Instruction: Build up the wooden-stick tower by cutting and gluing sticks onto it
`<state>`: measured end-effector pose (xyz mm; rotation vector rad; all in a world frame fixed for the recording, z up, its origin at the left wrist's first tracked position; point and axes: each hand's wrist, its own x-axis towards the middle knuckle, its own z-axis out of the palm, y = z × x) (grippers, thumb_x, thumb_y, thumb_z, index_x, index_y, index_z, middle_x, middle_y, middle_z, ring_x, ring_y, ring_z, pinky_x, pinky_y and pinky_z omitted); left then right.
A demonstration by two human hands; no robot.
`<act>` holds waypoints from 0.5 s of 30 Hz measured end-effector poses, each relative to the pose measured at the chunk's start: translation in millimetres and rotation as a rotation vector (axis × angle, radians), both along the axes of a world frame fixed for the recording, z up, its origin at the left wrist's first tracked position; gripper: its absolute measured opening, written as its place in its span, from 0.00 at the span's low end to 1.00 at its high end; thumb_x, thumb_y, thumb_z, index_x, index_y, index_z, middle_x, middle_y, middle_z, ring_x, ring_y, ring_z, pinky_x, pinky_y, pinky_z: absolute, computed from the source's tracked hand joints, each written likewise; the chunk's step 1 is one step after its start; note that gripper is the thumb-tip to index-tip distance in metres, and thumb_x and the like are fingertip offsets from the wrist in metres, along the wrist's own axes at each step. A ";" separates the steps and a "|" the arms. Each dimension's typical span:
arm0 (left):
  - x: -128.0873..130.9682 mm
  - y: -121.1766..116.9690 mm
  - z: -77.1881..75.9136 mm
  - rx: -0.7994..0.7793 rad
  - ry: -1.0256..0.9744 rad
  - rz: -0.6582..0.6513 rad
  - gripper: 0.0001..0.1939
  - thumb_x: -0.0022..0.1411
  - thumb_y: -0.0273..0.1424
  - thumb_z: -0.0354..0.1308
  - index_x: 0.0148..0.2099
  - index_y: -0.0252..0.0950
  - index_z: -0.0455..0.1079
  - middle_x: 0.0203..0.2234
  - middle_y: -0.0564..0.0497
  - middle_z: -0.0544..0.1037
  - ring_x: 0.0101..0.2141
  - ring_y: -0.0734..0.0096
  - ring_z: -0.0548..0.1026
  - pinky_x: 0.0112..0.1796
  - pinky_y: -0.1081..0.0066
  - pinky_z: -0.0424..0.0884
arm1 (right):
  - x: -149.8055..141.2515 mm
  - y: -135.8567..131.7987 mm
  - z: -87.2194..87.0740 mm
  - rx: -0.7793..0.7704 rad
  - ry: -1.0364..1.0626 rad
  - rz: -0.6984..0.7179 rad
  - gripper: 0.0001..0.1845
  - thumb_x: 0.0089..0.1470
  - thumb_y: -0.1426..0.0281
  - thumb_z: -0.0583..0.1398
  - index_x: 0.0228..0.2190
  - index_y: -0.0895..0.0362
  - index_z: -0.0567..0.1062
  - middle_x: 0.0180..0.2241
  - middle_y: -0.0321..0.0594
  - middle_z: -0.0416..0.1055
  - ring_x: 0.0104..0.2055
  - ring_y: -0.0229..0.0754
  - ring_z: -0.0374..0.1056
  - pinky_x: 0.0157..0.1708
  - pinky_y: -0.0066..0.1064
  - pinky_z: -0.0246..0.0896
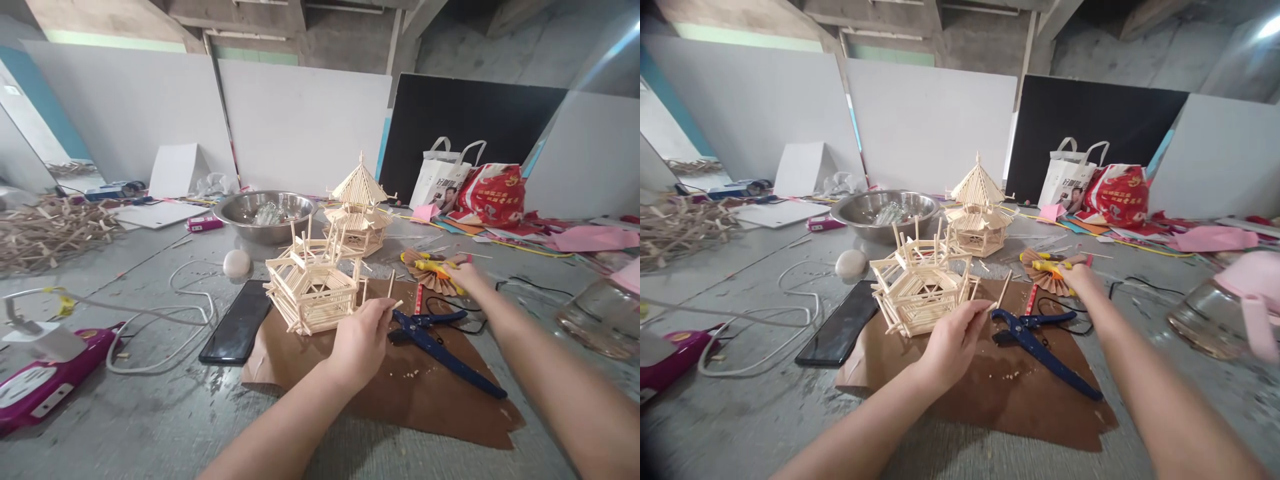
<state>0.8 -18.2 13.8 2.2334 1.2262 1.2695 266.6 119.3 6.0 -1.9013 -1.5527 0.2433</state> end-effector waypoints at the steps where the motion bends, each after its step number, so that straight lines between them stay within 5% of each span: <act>1: -1.6 1.7 0.9 -0.004 -0.013 0.017 0.09 0.61 0.26 0.43 0.42 0.37 0.63 0.33 0.50 0.75 0.33 0.73 0.73 0.34 0.73 0.69 | -1.8 -0.2 2.9 0.017 -0.045 -0.041 0.12 0.39 0.63 0.59 0.17 0.60 0.70 0.26 0.58 0.69 0.33 0.58 0.67 0.30 0.44 0.58; 3: -4.1 3.6 2.3 -0.016 -0.011 0.057 0.09 0.60 0.26 0.44 0.42 0.37 0.62 0.31 0.51 0.75 0.29 0.74 0.73 0.31 0.74 0.68 | -10.5 -5.4 11.8 0.063 -0.109 -0.057 0.09 0.39 0.68 0.58 0.24 0.62 0.72 0.35 0.60 0.68 0.41 0.59 0.64 0.37 0.45 0.56; 6: -6.8 4.6 4.4 -0.018 0.028 0.112 0.09 0.60 0.27 0.46 0.44 0.37 0.60 0.28 0.52 0.75 0.25 0.73 0.73 0.28 0.74 0.68 | -38.6 -29.7 30.3 0.114 -0.160 0.104 0.09 0.42 0.71 0.57 0.30 0.58 0.73 0.38 0.48 0.69 0.41 0.48 0.65 0.42 0.36 0.57; 10: -9.7 5.4 7.3 0.009 0.093 0.152 0.11 0.60 0.28 0.47 0.46 0.37 0.58 0.28 0.52 0.76 0.26 0.71 0.74 0.28 0.72 0.68 | -83.9 -79.7 55.5 0.222 -0.086 0.695 0.10 0.50 0.64 0.54 0.32 0.54 0.72 0.36 0.41 0.70 0.37 0.42 0.66 0.38 0.33 0.60; 12: -10.9 5.6 8.1 0.024 0.101 0.167 0.11 0.60 0.28 0.47 0.46 0.38 0.57 0.27 0.53 0.76 0.26 0.72 0.74 0.27 0.73 0.67 | -98.2 -97.7 62.7 0.218 -0.053 0.864 0.09 0.51 0.64 0.53 0.30 0.54 0.72 0.33 0.39 0.70 0.36 0.40 0.66 0.38 0.31 0.60; 15: -12.0 5.1 8.8 0.063 0.081 0.185 0.12 0.60 0.28 0.48 0.47 0.38 0.57 0.27 0.54 0.76 0.25 0.73 0.73 0.26 0.75 0.67 | -106.8 -107.2 62.8 0.154 0.018 0.872 0.08 0.51 0.64 0.55 0.31 0.54 0.72 0.31 0.38 0.70 0.34 0.39 0.66 0.34 0.30 0.60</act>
